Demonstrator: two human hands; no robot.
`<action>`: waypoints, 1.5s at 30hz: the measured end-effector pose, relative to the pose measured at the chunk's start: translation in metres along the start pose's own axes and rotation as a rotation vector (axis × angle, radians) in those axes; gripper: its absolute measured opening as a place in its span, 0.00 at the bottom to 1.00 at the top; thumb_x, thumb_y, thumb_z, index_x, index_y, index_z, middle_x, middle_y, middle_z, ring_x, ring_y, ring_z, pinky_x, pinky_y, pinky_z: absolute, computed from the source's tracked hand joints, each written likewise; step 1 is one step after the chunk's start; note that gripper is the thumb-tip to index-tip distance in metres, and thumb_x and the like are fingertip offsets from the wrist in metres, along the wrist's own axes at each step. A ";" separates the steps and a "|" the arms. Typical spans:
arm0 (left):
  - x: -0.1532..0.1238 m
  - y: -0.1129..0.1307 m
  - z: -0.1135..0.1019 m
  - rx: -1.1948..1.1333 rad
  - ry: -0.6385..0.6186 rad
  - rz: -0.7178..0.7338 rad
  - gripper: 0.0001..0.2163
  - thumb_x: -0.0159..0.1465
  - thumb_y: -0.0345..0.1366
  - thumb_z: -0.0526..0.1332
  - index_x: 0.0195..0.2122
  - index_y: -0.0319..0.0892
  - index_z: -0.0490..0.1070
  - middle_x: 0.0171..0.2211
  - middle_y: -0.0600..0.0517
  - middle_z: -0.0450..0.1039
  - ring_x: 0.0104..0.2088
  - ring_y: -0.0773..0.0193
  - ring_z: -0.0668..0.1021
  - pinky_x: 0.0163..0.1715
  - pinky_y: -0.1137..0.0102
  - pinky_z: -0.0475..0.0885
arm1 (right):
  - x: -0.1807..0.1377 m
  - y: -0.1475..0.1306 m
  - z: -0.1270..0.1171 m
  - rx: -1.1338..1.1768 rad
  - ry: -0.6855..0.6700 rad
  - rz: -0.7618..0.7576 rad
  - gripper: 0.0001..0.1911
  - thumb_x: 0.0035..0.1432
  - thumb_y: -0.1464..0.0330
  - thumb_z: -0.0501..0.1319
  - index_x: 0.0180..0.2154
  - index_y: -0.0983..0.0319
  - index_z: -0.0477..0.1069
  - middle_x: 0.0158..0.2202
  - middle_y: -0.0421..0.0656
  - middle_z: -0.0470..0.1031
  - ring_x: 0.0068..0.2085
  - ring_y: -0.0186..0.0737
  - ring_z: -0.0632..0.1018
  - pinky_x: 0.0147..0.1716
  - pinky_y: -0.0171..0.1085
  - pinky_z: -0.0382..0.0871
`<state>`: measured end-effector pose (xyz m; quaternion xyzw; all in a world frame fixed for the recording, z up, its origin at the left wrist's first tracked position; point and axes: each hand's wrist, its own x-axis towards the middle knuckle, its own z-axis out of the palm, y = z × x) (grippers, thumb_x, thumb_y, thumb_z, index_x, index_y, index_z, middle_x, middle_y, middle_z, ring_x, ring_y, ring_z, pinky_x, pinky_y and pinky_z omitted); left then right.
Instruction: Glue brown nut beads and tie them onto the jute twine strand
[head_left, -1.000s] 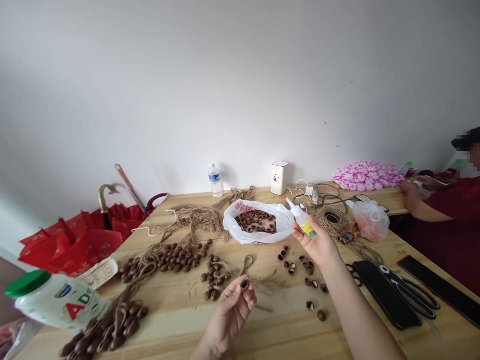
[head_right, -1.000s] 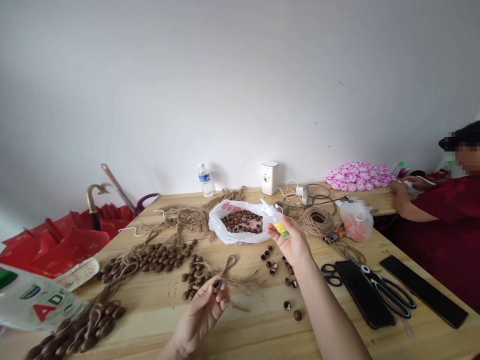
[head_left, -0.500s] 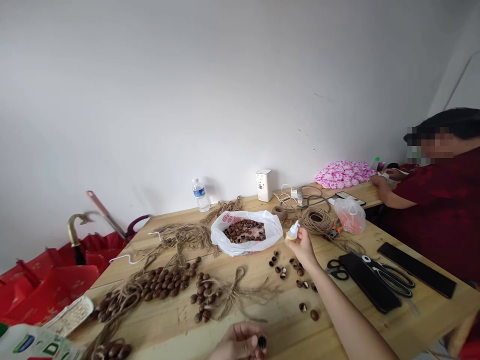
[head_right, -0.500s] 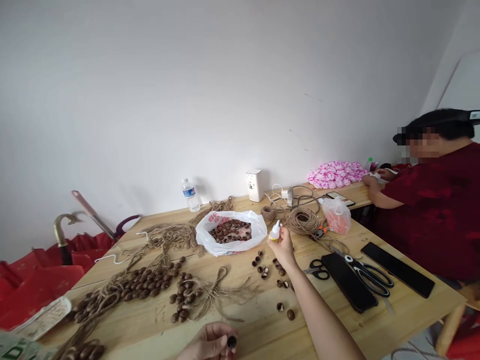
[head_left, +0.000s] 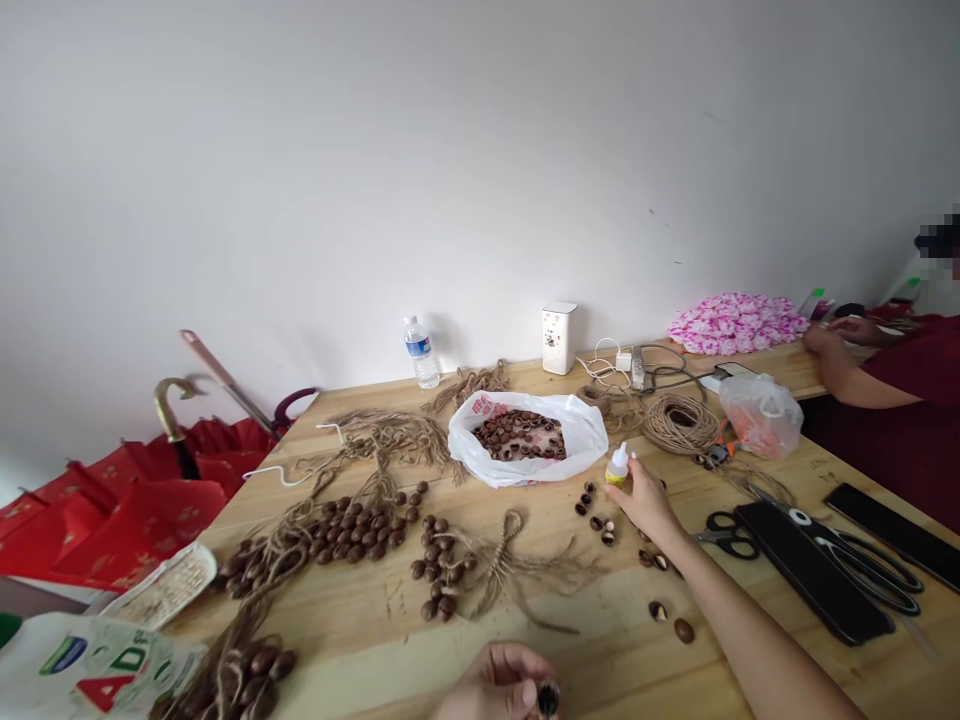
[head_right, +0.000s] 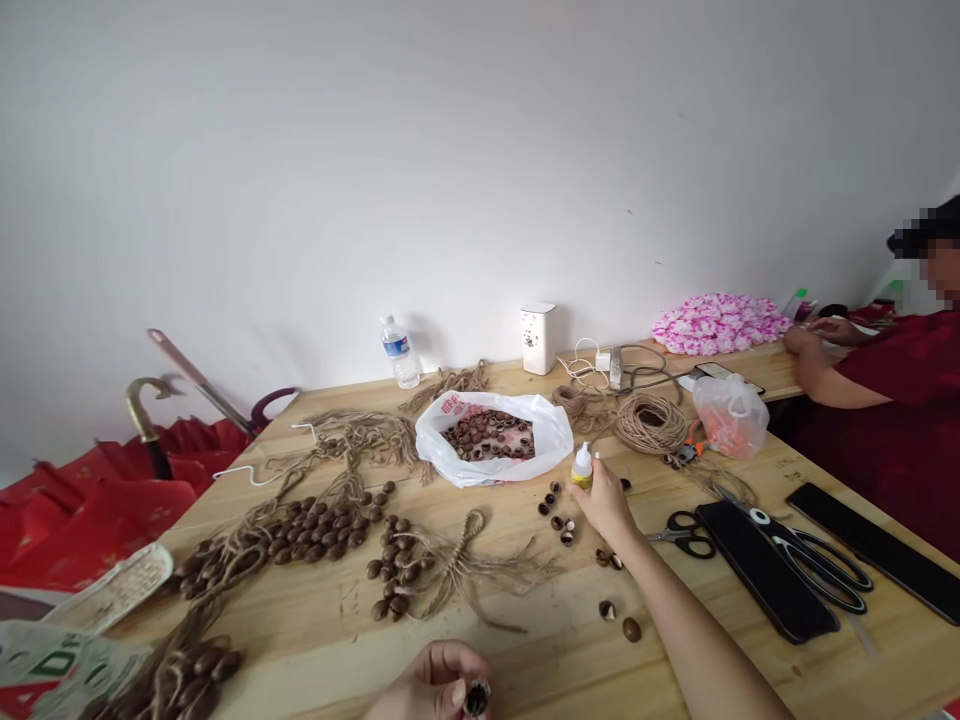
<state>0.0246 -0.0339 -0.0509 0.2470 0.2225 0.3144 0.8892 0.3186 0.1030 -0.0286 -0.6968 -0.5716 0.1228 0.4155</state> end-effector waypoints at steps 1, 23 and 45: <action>-0.001 0.002 0.003 -0.018 0.001 0.001 0.06 0.51 0.30 0.68 0.30 0.36 0.76 0.25 0.44 0.79 0.23 0.63 0.78 0.24 0.73 0.66 | -0.003 -0.001 -0.005 -0.105 -0.015 -0.035 0.17 0.44 0.67 0.63 0.40 0.63 0.67 0.39 0.49 0.75 0.43 0.51 0.75 0.43 0.43 0.65; -0.004 0.018 0.026 0.009 0.152 0.217 0.07 0.52 0.33 0.67 0.32 0.37 0.77 0.26 0.46 0.76 0.26 0.63 0.75 0.31 0.68 0.66 | -0.094 -0.105 -0.018 -0.211 -0.631 -0.536 0.05 0.55 0.69 0.59 0.29 0.61 0.72 0.31 0.43 0.73 0.33 0.39 0.73 0.33 0.34 0.64; 0.004 0.024 0.013 -0.095 0.320 0.376 0.08 0.55 0.32 0.64 0.36 0.38 0.76 0.31 0.47 0.75 0.34 0.64 0.74 0.42 0.69 0.68 | -0.122 -0.099 0.013 0.451 -0.965 0.171 0.03 0.48 0.71 0.60 0.29 0.64 0.69 0.21 0.35 0.66 0.19 0.27 0.66 0.16 0.26 0.60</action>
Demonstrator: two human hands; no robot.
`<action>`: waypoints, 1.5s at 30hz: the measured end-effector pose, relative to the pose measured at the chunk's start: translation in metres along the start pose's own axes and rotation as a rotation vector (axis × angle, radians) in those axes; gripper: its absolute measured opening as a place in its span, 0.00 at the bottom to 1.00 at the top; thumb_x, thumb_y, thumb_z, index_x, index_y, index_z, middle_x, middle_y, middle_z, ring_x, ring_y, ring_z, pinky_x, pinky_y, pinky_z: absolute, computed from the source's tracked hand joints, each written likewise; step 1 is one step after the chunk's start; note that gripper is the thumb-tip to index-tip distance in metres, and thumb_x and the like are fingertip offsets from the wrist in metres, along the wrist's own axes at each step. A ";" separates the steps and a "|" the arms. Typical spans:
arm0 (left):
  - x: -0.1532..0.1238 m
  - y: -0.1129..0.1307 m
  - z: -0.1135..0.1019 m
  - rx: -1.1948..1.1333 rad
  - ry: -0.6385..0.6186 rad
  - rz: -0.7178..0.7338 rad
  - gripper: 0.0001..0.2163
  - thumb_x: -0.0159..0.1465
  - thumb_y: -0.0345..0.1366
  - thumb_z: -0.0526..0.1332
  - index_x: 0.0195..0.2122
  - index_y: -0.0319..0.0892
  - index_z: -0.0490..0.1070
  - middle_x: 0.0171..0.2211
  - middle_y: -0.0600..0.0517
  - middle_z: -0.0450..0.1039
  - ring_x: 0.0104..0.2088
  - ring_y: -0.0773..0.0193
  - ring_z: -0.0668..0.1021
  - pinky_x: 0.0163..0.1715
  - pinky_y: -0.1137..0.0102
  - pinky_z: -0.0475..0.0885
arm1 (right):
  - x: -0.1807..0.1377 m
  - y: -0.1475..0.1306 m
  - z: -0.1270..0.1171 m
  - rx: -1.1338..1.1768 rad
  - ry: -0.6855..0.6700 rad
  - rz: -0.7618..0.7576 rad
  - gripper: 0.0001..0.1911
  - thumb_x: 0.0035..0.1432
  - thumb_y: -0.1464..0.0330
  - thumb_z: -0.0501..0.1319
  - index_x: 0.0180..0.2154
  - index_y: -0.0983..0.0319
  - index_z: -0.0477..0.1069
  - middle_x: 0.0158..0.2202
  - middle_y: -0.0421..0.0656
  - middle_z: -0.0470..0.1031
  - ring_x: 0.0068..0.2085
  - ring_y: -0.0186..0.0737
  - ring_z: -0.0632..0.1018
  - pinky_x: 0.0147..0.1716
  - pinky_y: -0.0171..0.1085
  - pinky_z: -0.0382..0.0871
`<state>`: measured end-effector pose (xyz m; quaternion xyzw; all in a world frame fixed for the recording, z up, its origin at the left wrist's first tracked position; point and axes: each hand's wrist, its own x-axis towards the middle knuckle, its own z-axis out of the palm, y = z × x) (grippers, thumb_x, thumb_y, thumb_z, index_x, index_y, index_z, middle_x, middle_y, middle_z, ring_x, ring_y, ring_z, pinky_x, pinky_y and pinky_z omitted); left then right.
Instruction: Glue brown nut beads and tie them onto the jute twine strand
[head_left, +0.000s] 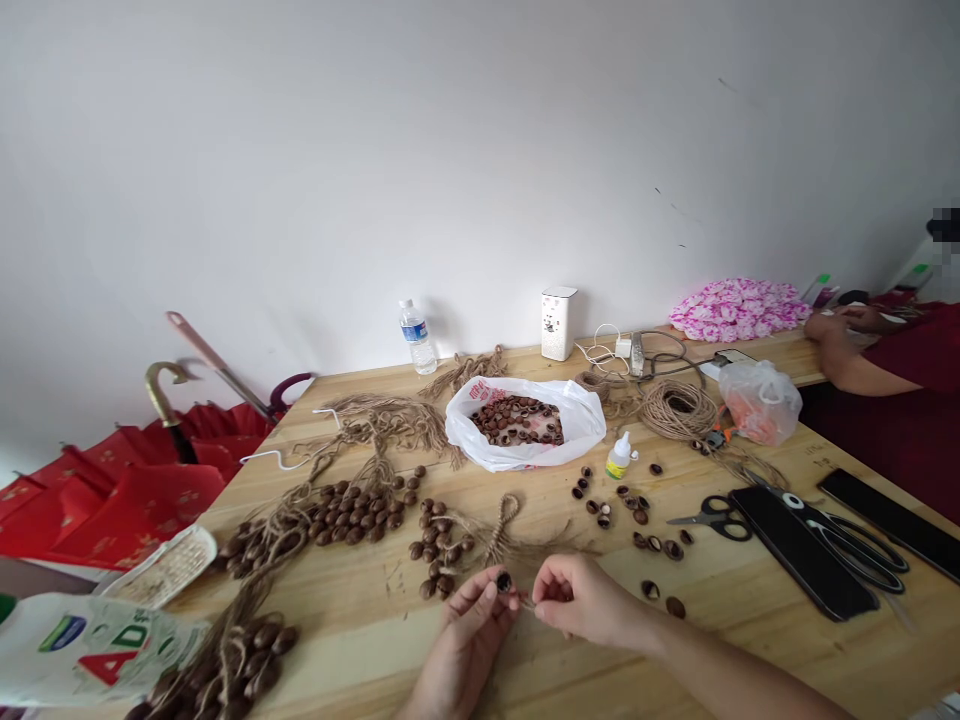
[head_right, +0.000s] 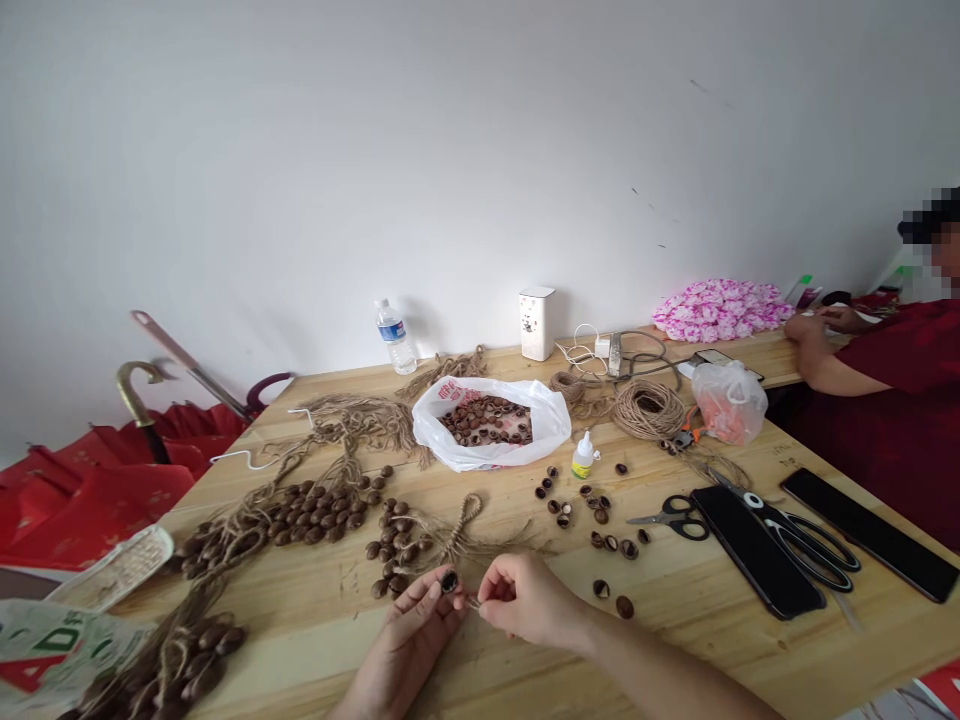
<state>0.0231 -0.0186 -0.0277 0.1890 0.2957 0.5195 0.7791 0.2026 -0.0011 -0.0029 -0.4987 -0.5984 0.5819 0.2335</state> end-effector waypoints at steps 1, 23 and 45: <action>0.000 0.000 0.000 0.010 0.000 0.001 0.08 0.55 0.32 0.64 0.36 0.38 0.76 0.31 0.47 0.75 0.34 0.64 0.74 0.42 0.69 0.68 | 0.000 0.001 0.001 0.020 -0.014 0.000 0.04 0.47 0.71 0.60 0.30 0.64 0.69 0.21 0.34 0.66 0.19 0.27 0.66 0.16 0.26 0.60; 0.001 -0.001 -0.001 0.028 -0.034 0.010 0.07 0.57 0.31 0.63 0.37 0.38 0.75 0.32 0.48 0.75 0.35 0.64 0.75 0.43 0.68 0.68 | 0.006 0.003 0.006 -0.128 0.039 0.027 0.10 0.53 0.65 0.57 0.26 0.65 0.70 0.19 0.37 0.69 0.15 0.27 0.63 0.12 0.26 0.53; 0.004 -0.001 -0.005 0.003 -0.015 0.019 0.08 0.55 0.31 0.64 0.36 0.37 0.76 0.31 0.48 0.75 0.33 0.64 0.75 0.41 0.69 0.69 | 0.017 0.011 0.006 -0.302 0.261 -0.166 0.07 0.48 0.74 0.57 0.22 0.65 0.71 0.18 0.38 0.70 0.21 0.30 0.67 0.20 0.27 0.56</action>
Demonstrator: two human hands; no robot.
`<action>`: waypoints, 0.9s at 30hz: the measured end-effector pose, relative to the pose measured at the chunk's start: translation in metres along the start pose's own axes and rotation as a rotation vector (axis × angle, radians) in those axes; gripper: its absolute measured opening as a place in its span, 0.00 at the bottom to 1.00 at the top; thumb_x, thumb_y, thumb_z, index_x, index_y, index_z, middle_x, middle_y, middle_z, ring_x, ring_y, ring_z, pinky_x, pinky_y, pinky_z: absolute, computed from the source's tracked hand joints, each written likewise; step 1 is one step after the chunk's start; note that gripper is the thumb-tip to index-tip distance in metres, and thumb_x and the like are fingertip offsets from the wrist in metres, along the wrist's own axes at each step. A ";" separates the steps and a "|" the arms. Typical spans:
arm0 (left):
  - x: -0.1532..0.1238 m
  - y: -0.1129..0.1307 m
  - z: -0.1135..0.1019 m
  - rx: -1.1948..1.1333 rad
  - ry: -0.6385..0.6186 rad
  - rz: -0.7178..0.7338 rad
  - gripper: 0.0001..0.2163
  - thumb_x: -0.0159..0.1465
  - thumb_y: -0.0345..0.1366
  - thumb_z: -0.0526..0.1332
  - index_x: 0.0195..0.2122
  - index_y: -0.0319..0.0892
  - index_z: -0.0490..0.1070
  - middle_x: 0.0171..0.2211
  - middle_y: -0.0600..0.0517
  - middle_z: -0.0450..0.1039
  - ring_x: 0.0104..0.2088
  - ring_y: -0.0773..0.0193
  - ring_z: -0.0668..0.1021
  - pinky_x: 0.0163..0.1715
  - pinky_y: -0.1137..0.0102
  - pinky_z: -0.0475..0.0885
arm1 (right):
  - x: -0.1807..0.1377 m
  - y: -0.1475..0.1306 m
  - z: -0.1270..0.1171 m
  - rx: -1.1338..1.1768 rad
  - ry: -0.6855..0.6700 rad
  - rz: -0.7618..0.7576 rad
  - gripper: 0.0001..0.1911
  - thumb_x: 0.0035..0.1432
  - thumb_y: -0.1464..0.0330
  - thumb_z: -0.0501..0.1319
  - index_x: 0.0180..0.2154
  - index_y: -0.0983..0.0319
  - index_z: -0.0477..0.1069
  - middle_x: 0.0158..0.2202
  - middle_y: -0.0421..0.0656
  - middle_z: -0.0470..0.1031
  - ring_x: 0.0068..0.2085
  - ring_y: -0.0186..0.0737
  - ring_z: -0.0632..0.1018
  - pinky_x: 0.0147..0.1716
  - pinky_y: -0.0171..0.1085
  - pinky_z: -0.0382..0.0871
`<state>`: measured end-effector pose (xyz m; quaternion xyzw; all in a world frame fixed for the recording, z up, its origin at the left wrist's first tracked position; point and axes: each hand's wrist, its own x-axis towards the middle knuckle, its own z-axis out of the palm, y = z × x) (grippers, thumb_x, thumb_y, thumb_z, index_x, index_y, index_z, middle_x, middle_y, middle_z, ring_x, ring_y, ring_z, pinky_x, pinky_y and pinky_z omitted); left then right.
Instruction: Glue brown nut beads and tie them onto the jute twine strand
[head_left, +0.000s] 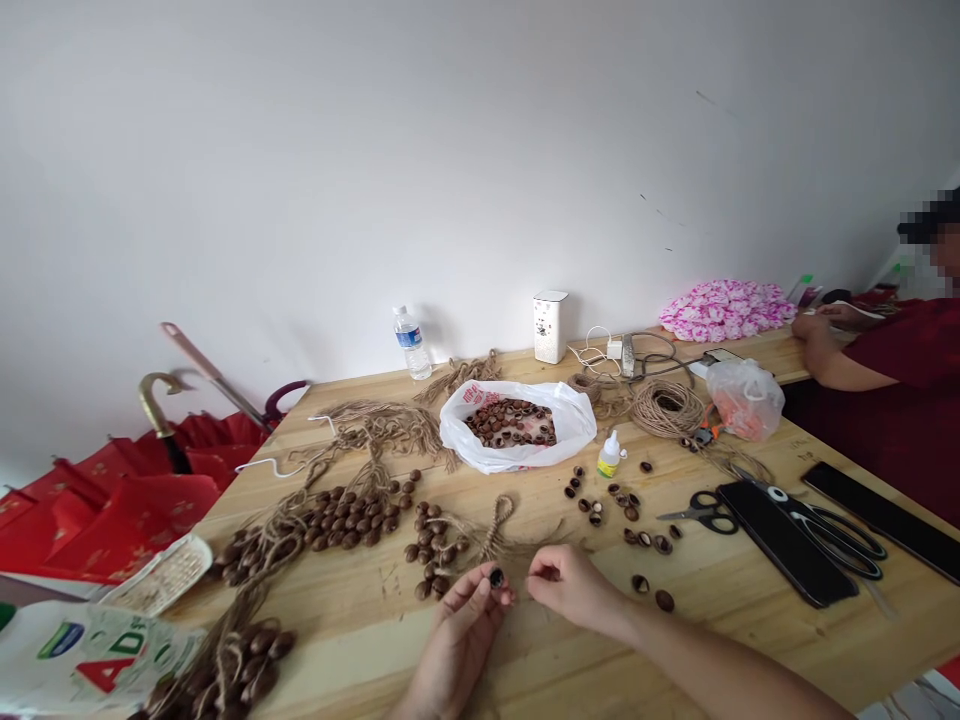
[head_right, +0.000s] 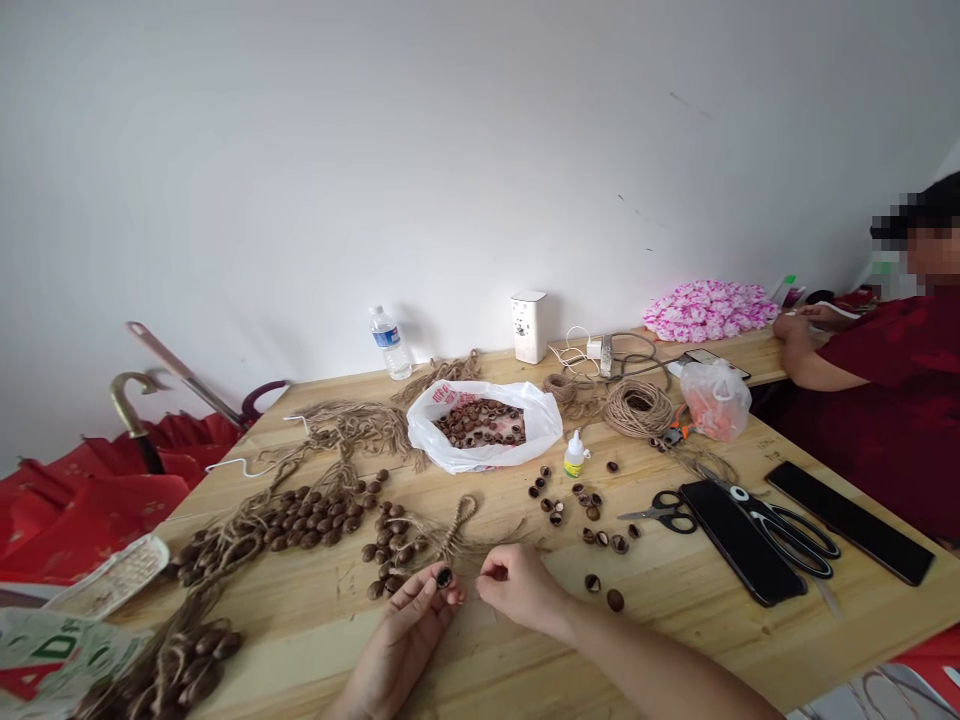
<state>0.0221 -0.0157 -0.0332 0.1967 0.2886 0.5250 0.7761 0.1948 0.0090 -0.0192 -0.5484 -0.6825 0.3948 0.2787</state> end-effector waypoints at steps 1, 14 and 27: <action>0.000 0.000 0.000 -0.007 0.013 0.002 0.08 0.54 0.31 0.64 0.36 0.37 0.76 0.31 0.48 0.75 0.33 0.64 0.75 0.40 0.69 0.69 | 0.001 0.001 -0.002 -0.045 0.035 -0.013 0.07 0.48 0.74 0.57 0.22 0.65 0.71 0.19 0.39 0.71 0.21 0.31 0.68 0.20 0.28 0.56; 0.003 0.010 0.002 -0.072 0.180 0.104 0.09 0.50 0.31 0.68 0.34 0.37 0.76 0.30 0.49 0.74 0.31 0.67 0.74 0.34 0.73 0.72 | 0.011 0.017 -0.017 -0.579 0.186 -0.152 0.08 0.51 0.79 0.57 0.26 0.62 0.70 0.28 0.41 0.74 0.30 0.36 0.73 0.28 0.31 0.59; 0.003 0.023 -0.001 -0.084 0.109 0.157 0.08 0.53 0.31 0.65 0.34 0.37 0.76 0.29 0.49 0.73 0.28 0.67 0.73 0.32 0.72 0.71 | 0.007 0.009 -0.020 -0.671 0.187 -0.182 0.07 0.54 0.75 0.56 0.28 0.61 0.71 0.33 0.43 0.71 0.31 0.37 0.73 0.29 0.32 0.63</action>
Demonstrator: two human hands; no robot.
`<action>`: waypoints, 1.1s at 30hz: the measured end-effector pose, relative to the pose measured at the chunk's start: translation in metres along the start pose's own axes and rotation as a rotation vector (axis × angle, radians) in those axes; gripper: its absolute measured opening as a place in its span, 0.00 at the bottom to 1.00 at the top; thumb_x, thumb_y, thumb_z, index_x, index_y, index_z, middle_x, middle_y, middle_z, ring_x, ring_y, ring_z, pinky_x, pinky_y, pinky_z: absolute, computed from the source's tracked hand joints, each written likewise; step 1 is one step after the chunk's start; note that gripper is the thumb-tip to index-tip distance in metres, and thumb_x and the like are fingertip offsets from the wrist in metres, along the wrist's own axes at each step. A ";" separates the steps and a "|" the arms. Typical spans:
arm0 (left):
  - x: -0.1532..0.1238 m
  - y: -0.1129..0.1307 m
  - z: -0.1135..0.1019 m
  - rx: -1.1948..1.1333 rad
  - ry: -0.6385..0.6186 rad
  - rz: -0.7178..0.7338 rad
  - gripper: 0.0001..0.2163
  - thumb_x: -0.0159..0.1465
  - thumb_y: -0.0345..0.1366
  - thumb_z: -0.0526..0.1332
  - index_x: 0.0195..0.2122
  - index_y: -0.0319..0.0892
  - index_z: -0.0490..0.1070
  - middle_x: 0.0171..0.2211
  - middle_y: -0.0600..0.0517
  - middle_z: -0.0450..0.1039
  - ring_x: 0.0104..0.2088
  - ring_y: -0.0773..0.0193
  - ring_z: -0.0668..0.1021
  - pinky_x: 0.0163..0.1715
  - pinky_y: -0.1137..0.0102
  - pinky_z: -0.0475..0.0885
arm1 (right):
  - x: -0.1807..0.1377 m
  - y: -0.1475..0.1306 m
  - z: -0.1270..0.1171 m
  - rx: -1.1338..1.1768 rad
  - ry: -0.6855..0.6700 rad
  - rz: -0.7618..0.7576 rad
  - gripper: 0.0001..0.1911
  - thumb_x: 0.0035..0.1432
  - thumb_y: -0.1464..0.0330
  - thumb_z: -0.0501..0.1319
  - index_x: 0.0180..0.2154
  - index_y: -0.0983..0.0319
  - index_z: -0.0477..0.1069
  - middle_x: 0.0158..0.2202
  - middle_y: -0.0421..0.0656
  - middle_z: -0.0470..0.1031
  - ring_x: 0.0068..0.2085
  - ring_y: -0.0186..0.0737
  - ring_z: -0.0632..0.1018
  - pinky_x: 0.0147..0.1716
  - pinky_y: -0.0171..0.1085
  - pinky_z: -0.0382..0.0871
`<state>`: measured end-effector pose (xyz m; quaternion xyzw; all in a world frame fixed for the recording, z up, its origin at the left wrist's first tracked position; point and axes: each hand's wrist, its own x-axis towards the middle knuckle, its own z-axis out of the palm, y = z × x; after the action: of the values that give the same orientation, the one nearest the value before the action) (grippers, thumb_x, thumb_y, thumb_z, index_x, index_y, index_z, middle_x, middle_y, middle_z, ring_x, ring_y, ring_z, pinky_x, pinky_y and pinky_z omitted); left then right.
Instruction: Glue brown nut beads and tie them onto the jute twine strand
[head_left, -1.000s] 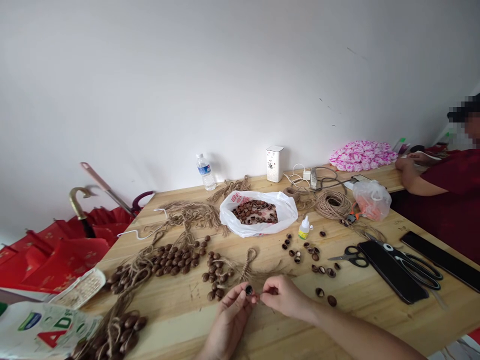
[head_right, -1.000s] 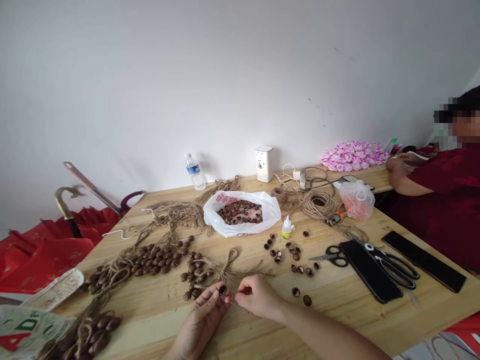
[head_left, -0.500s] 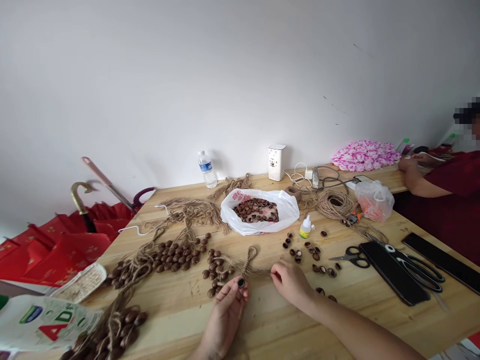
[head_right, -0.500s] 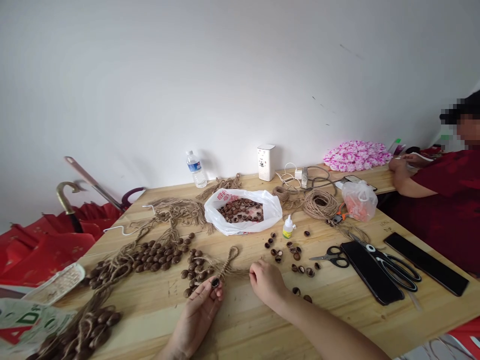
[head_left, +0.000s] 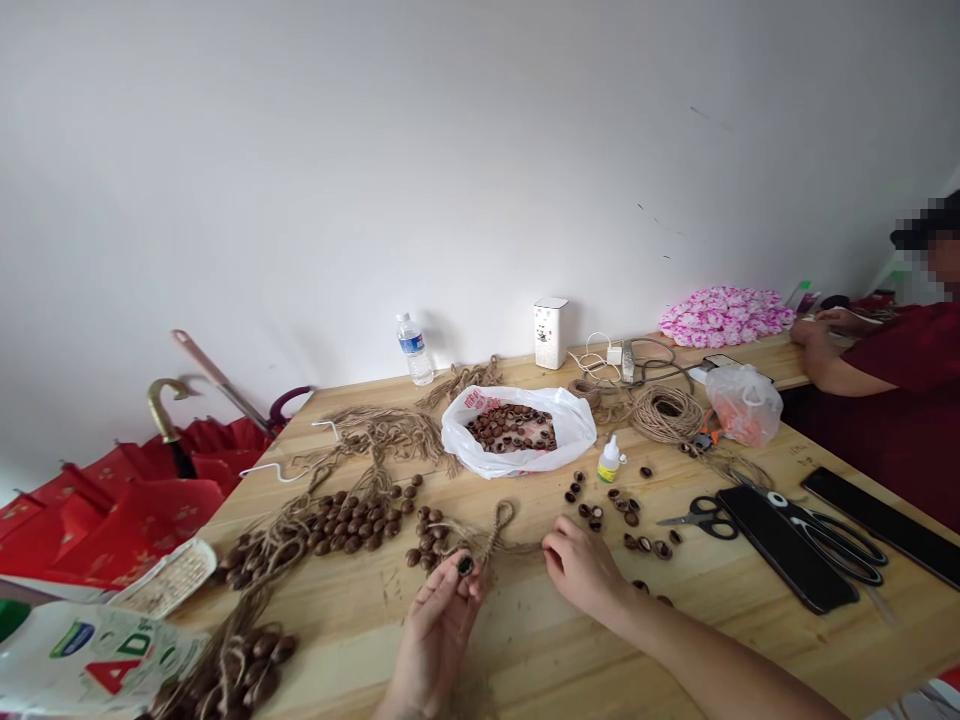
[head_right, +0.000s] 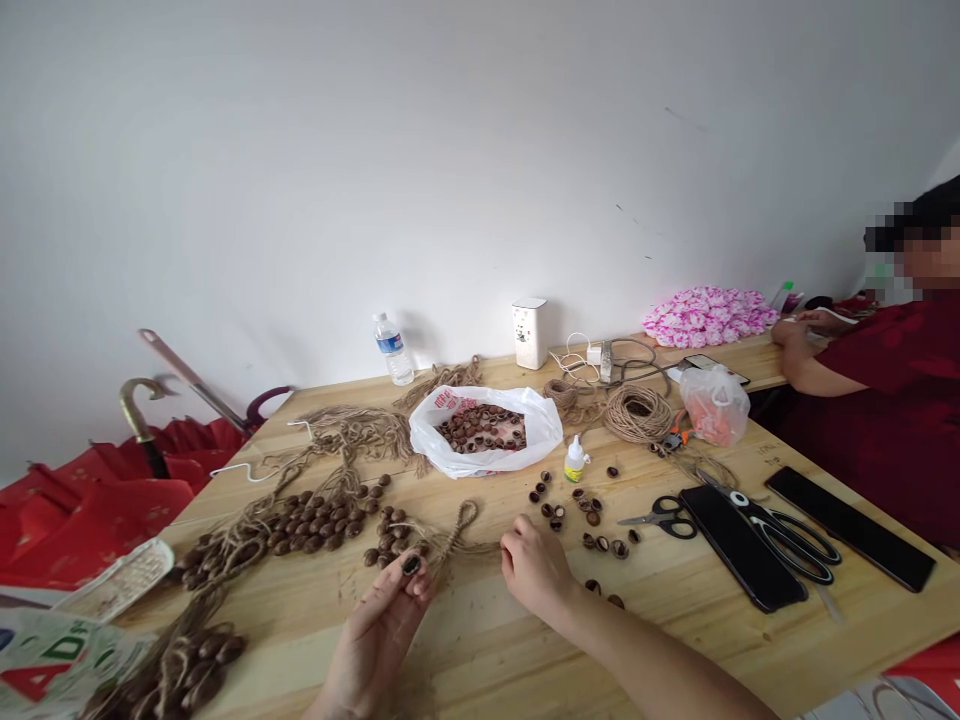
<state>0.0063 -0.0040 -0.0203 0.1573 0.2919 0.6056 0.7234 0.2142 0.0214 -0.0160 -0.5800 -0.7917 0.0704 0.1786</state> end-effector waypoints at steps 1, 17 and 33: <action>-0.001 -0.001 0.000 0.012 -0.017 -0.034 0.08 0.53 0.31 0.65 0.35 0.37 0.76 0.28 0.49 0.73 0.28 0.67 0.73 0.32 0.72 0.71 | -0.002 -0.003 0.000 0.008 0.029 -0.016 0.07 0.54 0.75 0.56 0.29 0.62 0.71 0.34 0.44 0.71 0.31 0.38 0.73 0.31 0.33 0.64; -0.001 -0.011 0.000 0.093 -0.218 -0.115 0.07 0.56 0.32 0.62 0.36 0.38 0.75 0.31 0.47 0.75 0.32 0.63 0.75 0.38 0.68 0.67 | -0.013 -0.022 -0.009 0.625 0.432 -0.471 0.13 0.53 0.80 0.49 0.29 0.61 0.68 0.26 0.44 0.67 0.37 0.43 0.71 0.35 0.41 0.67; -0.002 -0.012 -0.001 0.096 -0.249 -0.138 0.08 0.57 0.32 0.61 0.38 0.39 0.75 0.31 0.47 0.75 0.33 0.64 0.74 0.38 0.69 0.66 | -0.012 -0.027 0.008 0.356 0.147 -0.667 0.10 0.61 0.72 0.54 0.38 0.60 0.74 0.32 0.44 0.72 0.34 0.36 0.73 0.35 0.33 0.67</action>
<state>0.0153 -0.0085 -0.0276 0.2454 0.2386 0.5153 0.7857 0.1906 0.0018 -0.0171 -0.2541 -0.8973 0.1029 0.3460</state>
